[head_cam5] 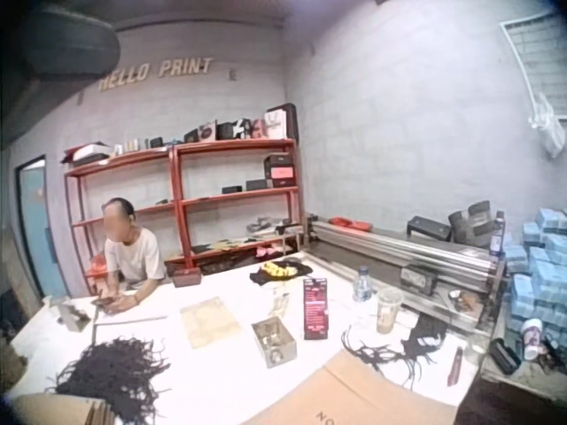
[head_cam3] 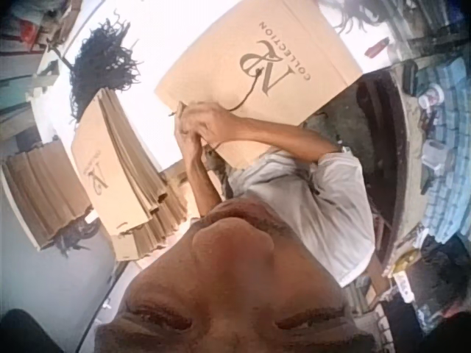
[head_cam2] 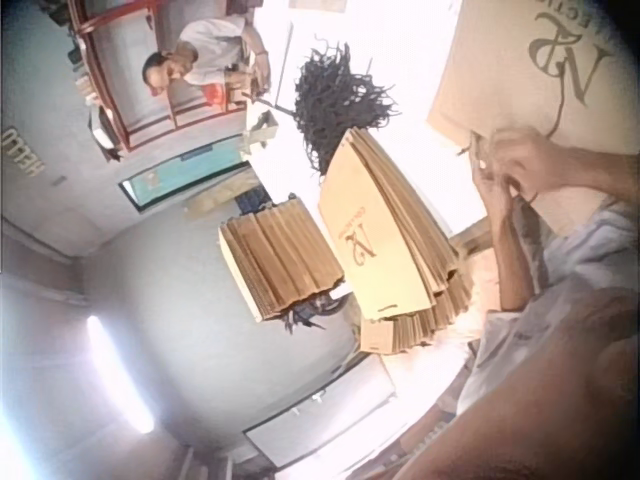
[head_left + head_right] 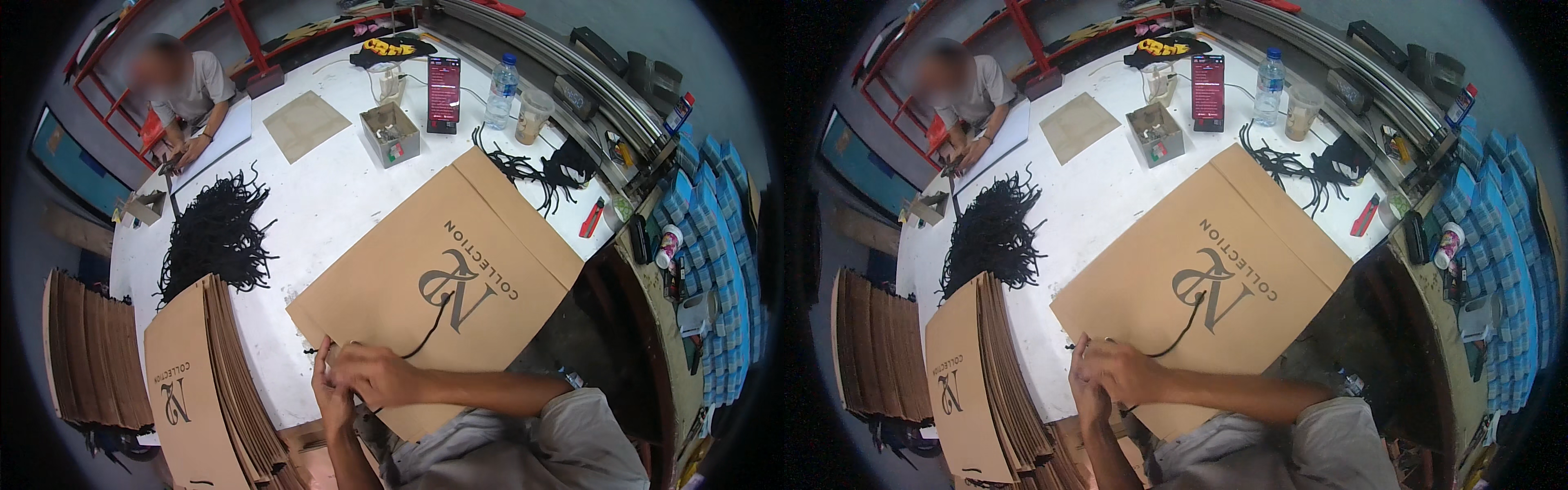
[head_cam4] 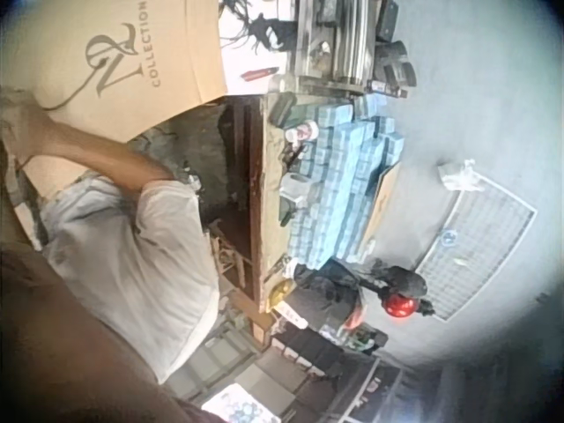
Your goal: The person threads black cords through pre-punched holes in flat brown paper bags and ties them to form handles. They repeatedly pick up a bag, insert the cord, tie a knot, and place the finished bag aside. Another person is visible in the background performing a similar task.
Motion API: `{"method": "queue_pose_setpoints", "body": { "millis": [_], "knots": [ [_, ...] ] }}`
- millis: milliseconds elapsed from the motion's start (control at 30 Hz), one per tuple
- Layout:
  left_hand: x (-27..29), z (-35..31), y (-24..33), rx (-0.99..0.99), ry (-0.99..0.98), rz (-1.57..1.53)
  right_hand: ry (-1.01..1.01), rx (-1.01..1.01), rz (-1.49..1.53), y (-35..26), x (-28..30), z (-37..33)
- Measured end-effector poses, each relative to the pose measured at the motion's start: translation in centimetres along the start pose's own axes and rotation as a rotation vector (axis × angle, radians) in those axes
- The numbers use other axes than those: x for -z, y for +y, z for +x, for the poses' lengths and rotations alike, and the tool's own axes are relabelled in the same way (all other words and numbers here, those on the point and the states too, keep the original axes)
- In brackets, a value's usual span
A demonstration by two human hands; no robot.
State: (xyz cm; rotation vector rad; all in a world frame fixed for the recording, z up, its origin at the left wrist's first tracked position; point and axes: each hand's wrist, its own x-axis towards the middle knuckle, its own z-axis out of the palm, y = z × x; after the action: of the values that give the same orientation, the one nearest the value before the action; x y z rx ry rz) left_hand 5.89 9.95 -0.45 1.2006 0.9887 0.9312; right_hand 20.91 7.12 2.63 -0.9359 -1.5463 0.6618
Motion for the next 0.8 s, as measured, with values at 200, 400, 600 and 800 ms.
{"method": "queue_pose_setpoints", "body": {
  "millis": [200,400,600,800],
  "knots": [
    [0.7,-0.8,0.6,-0.100,0.191,0.357,-0.014,-0.294,-0.216,4.7,-1.2,-0.8],
    [1.5,0.0,-0.3,-0.392,0.123,0.447,-0.092,-0.159,-0.166,4.3,-0.9,-0.6],
    [1.6,0.5,-2.0,-0.336,0.135,0.222,-0.094,-0.429,0.060,5.9,0.1,-0.1],
    [-0.6,0.7,-1.6,-0.360,0.239,0.215,0.020,-0.409,0.147,5.6,-0.1,-0.3]
  ]
}}
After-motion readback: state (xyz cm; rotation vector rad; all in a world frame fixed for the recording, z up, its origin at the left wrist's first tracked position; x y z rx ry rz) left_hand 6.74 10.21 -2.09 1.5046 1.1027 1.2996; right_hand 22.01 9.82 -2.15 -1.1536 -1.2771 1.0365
